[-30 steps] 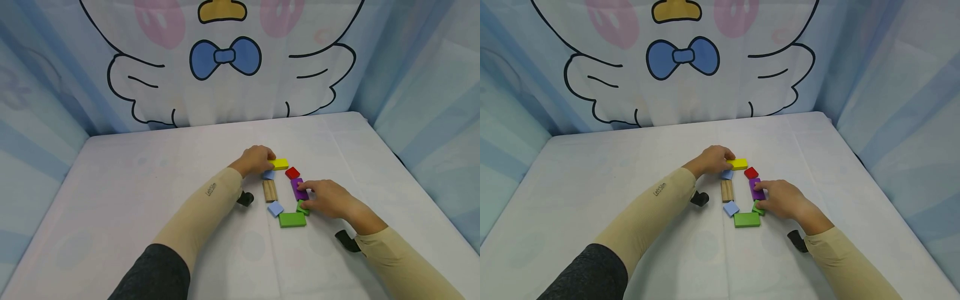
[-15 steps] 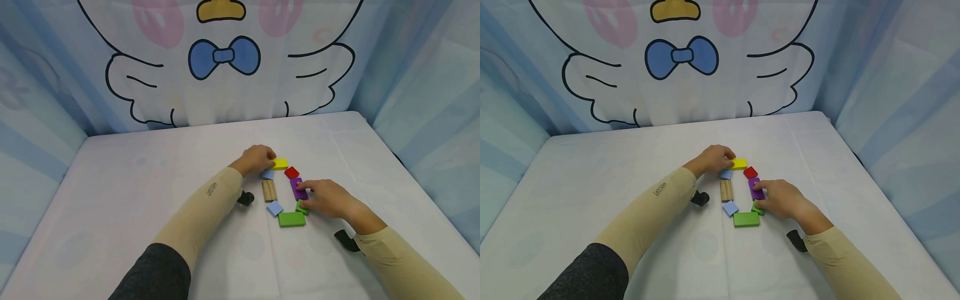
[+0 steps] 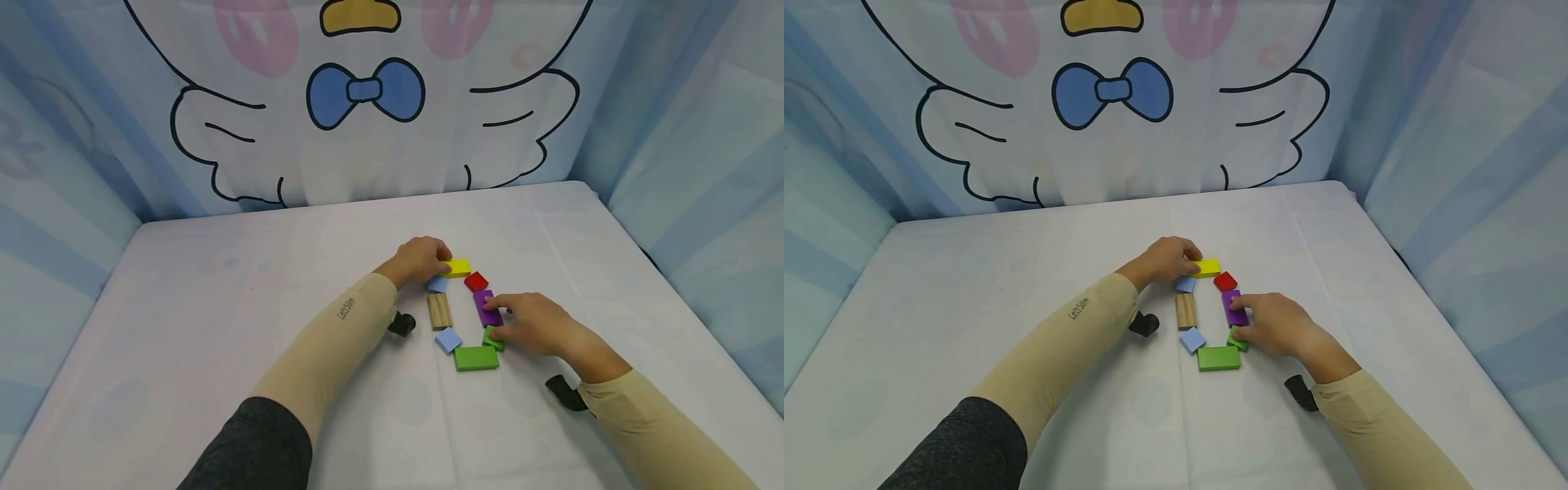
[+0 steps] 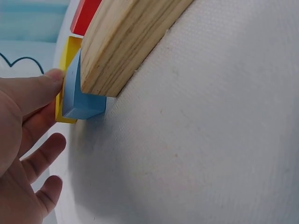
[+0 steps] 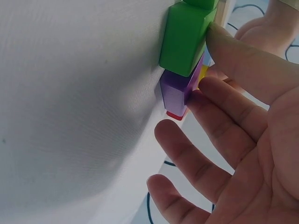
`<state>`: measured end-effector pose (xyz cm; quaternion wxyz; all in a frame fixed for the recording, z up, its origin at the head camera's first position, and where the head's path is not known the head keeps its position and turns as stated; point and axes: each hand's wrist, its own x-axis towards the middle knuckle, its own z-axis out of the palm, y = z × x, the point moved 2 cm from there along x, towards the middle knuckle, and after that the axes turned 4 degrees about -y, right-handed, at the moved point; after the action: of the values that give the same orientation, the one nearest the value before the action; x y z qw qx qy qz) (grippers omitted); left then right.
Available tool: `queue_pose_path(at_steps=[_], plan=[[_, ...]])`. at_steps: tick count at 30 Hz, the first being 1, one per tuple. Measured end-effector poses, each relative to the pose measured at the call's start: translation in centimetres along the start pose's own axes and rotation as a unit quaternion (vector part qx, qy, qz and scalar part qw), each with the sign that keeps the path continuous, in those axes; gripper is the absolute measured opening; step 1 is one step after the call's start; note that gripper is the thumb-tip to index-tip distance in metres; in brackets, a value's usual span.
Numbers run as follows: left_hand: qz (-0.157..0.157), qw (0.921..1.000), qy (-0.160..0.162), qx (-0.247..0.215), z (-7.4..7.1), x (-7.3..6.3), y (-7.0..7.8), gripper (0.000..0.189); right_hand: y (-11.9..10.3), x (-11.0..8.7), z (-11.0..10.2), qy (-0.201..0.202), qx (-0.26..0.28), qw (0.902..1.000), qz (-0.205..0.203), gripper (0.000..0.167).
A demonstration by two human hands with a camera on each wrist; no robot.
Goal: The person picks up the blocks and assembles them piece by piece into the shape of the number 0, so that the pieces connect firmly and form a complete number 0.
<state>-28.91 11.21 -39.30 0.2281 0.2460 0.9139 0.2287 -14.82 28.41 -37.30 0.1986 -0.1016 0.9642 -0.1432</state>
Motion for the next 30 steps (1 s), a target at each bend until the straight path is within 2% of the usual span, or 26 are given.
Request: queue_pose_path(at_steps=[30], plan=[[0.007,1.0000,0.002,0.004,0.19,-0.03,-0.04,0.029,-0.22,-0.07,0.14,-0.002,0.010,0.9999,0.012,0.054]])
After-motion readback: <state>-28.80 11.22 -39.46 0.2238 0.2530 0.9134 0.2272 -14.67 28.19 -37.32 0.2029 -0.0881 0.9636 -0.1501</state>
